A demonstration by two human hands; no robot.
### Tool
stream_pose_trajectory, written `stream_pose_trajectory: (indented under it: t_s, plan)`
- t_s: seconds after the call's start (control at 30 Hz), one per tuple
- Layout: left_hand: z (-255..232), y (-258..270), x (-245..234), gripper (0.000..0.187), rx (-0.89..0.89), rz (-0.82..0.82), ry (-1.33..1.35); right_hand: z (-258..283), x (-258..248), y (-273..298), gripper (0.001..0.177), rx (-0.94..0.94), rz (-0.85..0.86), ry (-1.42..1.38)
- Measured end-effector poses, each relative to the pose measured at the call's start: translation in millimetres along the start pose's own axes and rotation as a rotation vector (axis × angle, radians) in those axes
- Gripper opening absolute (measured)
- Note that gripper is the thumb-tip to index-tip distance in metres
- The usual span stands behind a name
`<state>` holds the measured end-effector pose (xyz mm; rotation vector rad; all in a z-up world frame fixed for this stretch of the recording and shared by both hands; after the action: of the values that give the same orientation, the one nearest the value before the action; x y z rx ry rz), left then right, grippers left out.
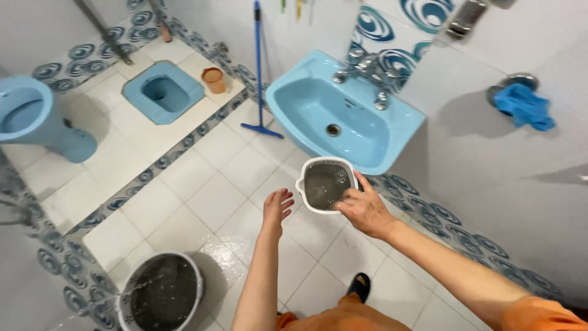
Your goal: Cleaning a bathroom sink and area using a cloth, bucket, and mug.
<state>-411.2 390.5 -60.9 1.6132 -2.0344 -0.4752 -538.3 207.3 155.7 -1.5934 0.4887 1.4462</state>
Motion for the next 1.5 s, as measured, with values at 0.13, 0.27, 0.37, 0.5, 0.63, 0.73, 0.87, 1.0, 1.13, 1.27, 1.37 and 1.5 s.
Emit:
stream_pose_trajectory:
  t_s: [0.13, 0.27, 0.37, 0.5, 0.63, 0.73, 0.87, 1.0, 1.13, 1.27, 1.37, 1.5]
  plan:
    - [-3.3, -19.8, 128.9, 0.047, -0.003, 0.107, -0.064, -66.7, -55.4, 61.5, 0.015, 0.124, 0.069, 0.024]
    - [2.7, -43.4, 227.6, 0.054, 0.035, 0.246, -0.116, -120.7, -82.5, 111.1, 0.014, 0.323, 0.206, 0.042]
    - [-9.2, -72.6, 279.0, 0.057, 0.061, 0.307, -0.148, -156.4, -94.5, 127.3, 0.016, 0.43, 0.287, 0.051]
    - [-32.8, -124.3, 332.8, 0.053, 0.102, 0.352, -0.23, -217.7, -88.4, 142.8, 0.02, 0.545, 0.355, 0.052]
    - [-77.5, -175.0, 376.5, 0.048, 0.134, 0.354, -0.266, -275.8, -87.5, 124.4, 0.024, 0.633, 0.356, 0.03]
    - [-125.3, -230.8, 400.5, 0.046, 0.372, 0.295, -0.439, -325.5, -86.0, 92.4, 0.027, 0.724, 0.426, 0.048]
    - [-168.5, -288.0, 438.7, 0.041, 0.845, 0.232, -0.798, -368.5, -94.4, 65.2, 0.029, 0.763, 0.431, 0.109]
    - [-177.6, -326.2, 474.1, 0.043, 1.162, 0.212, -0.986, -387.1, -100.3, 51.8, 0.028, 0.744, 0.386, 0.132]
    - [-192.6, -309.0, 485.5, 0.045, 1.089, 0.252, -1.118, -385.2, -108.9, 50.2, 0.027, 0.78, 0.391, 0.1]
    - [-194.4, -328.2, 491.9, 0.035, 0.931, 0.255, -0.995, -384.2, -113.4, 46.2, 0.029, 0.863, 0.472, 0.055]
    - [-202.9, -336.1, 493.7, 0.025, 0.81, 0.281, -0.837, -391.6, -113.8, 43.5, 0.029, 0.871, 0.515, 0.048]
    - [-194.3, -333.7, 486.4, 0.021, 0.791, 0.307, -0.695, -389.7, -117.1, 21.0, 0.028, 0.804, 0.511, 0.05]
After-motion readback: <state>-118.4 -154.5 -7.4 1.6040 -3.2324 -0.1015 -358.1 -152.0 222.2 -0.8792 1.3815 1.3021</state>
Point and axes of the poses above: each hand's wrist, its own y-axis away from the middle knuckle, its own x-axis out of the palm, z = x × y, the point moved 6 cm from there along -y, towards the middle knuckle, and after that the axes turned 9 degrees about -y, right-handed, at the moved point
